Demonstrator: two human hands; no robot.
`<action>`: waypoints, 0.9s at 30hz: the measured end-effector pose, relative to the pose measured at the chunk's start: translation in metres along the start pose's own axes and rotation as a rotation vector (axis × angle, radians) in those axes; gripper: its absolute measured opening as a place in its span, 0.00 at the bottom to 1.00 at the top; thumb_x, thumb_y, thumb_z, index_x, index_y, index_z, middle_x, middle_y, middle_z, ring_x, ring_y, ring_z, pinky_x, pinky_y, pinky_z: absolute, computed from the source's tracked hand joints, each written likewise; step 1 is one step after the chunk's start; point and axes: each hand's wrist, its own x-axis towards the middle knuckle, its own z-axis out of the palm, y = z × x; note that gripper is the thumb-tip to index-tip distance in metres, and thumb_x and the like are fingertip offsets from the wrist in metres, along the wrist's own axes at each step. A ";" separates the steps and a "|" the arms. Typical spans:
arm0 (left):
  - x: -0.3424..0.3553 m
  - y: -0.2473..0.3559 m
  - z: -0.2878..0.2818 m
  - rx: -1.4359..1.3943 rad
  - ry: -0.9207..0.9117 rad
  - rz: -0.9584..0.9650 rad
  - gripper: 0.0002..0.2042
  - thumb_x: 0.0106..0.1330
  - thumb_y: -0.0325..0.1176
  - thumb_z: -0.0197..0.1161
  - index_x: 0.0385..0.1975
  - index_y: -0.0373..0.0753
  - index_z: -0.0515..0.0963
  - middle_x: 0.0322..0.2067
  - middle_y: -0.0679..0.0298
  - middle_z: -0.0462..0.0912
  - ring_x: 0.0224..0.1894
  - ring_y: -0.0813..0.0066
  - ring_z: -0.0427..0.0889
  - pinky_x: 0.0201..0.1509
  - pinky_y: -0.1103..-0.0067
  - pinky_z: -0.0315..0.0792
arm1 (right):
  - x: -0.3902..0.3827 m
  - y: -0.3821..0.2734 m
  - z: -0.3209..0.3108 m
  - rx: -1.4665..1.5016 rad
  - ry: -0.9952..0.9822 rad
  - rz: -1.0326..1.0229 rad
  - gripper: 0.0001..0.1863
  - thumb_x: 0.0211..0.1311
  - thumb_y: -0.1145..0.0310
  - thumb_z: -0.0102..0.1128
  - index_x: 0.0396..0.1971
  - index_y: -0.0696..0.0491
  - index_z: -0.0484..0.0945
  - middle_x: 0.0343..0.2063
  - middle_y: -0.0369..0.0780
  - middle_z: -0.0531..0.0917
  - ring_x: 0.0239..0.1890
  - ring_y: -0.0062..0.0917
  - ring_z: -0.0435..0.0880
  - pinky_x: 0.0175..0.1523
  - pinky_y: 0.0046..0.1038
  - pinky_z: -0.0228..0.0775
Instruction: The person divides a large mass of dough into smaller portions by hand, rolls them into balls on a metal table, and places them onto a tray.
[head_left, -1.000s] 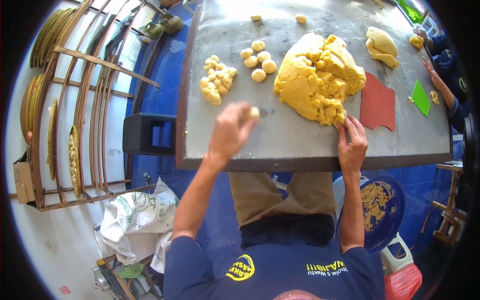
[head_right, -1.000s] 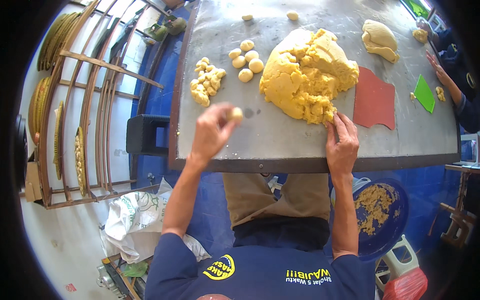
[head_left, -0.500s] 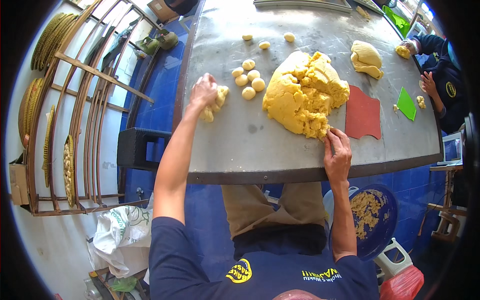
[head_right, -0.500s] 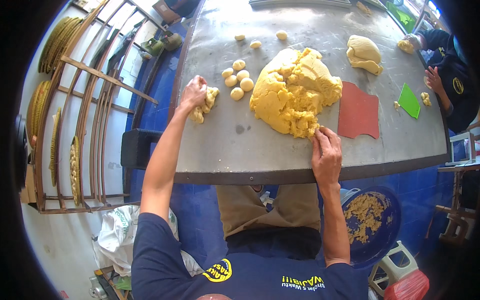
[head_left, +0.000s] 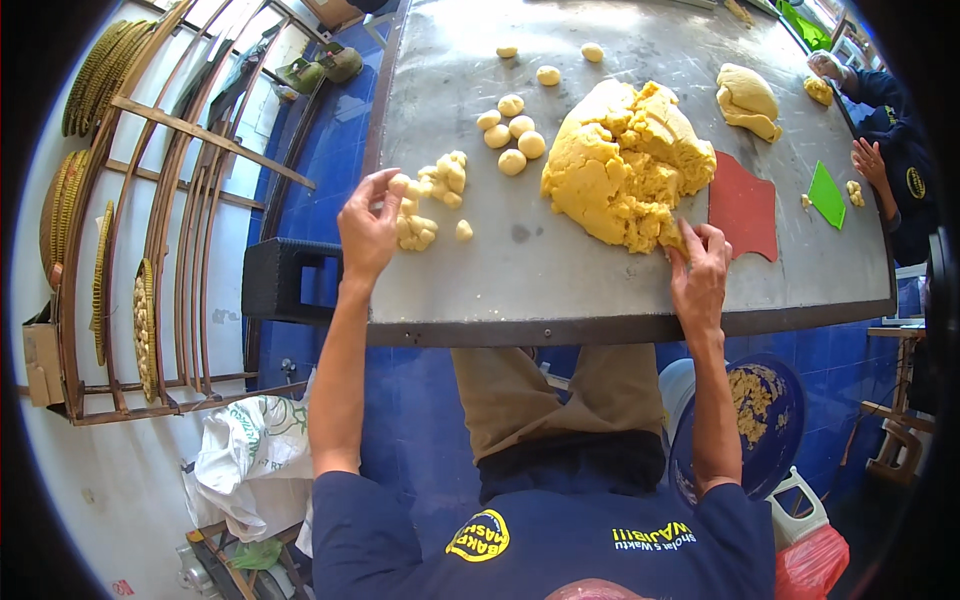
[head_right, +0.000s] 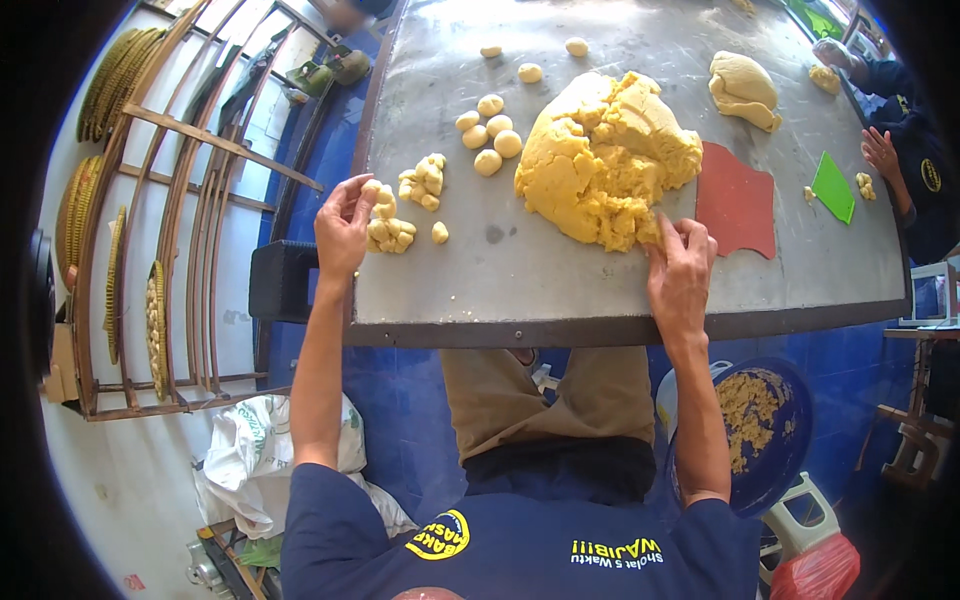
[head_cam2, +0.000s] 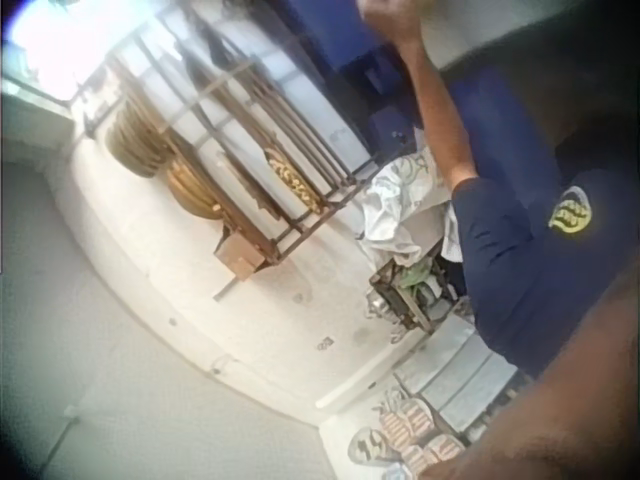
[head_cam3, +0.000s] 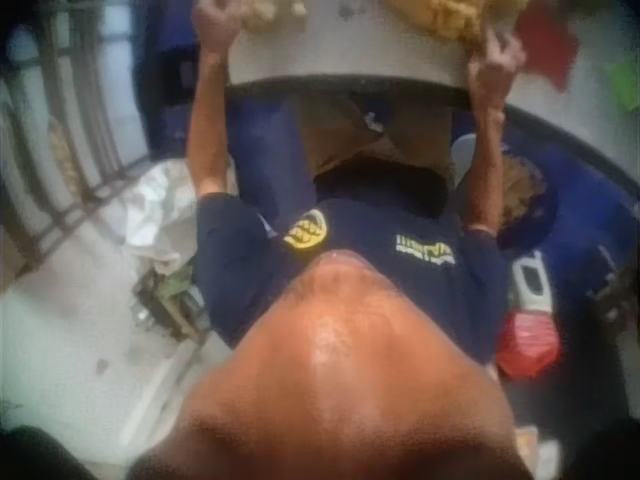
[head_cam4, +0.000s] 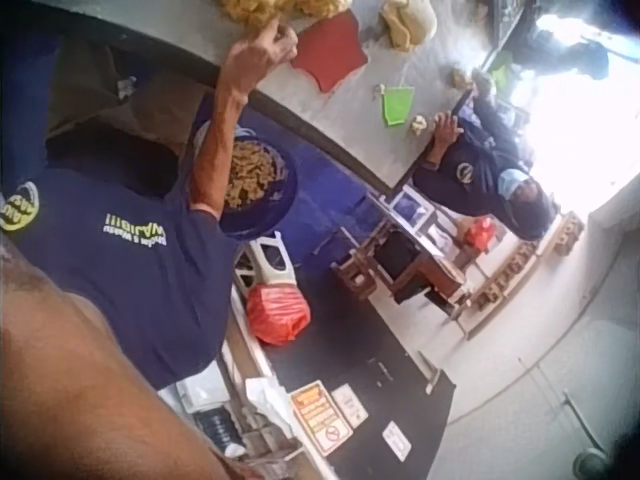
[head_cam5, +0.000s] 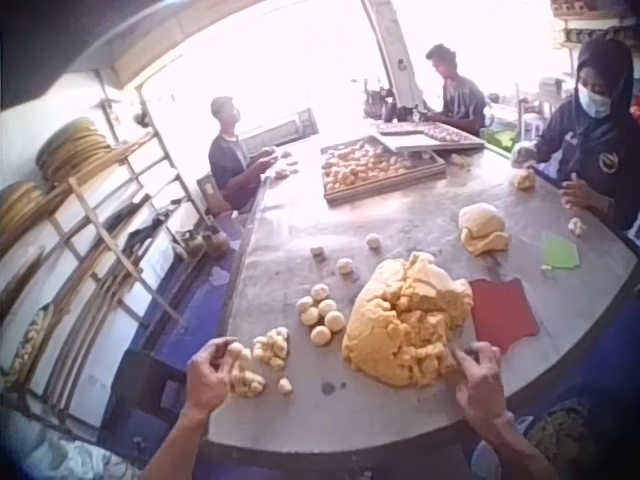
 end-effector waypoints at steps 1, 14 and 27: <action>-0.010 0.002 0.003 -0.114 0.019 -0.044 0.14 0.71 0.32 0.63 0.52 0.33 0.80 0.40 0.55 0.88 0.43 0.76 0.87 0.42 0.79 0.81 | -0.001 0.001 0.001 0.000 -0.007 -0.001 0.28 0.59 0.79 0.65 0.61 0.57 0.75 0.47 0.47 0.74 0.50 0.41 0.72 0.57 0.39 0.69; -0.042 -0.020 0.034 0.393 -0.150 0.274 0.07 0.61 0.25 0.63 0.38 0.35 0.77 0.36 0.54 0.79 0.46 0.53 0.77 0.53 0.65 0.72 | -0.009 0.003 0.001 0.126 -0.007 -0.110 0.23 0.56 0.79 0.63 0.55 0.58 0.79 0.47 0.48 0.82 0.49 0.43 0.79 0.56 0.37 0.71; -0.090 0.008 0.060 0.221 0.101 0.244 0.12 0.65 0.30 0.69 0.46 0.34 0.81 0.39 0.55 0.83 0.35 0.65 0.82 0.35 0.72 0.76 | 0.010 0.019 -0.009 -0.041 -0.097 -0.094 0.25 0.55 0.85 0.53 0.56 0.62 0.76 0.51 0.51 0.76 0.53 0.45 0.75 0.62 0.38 0.70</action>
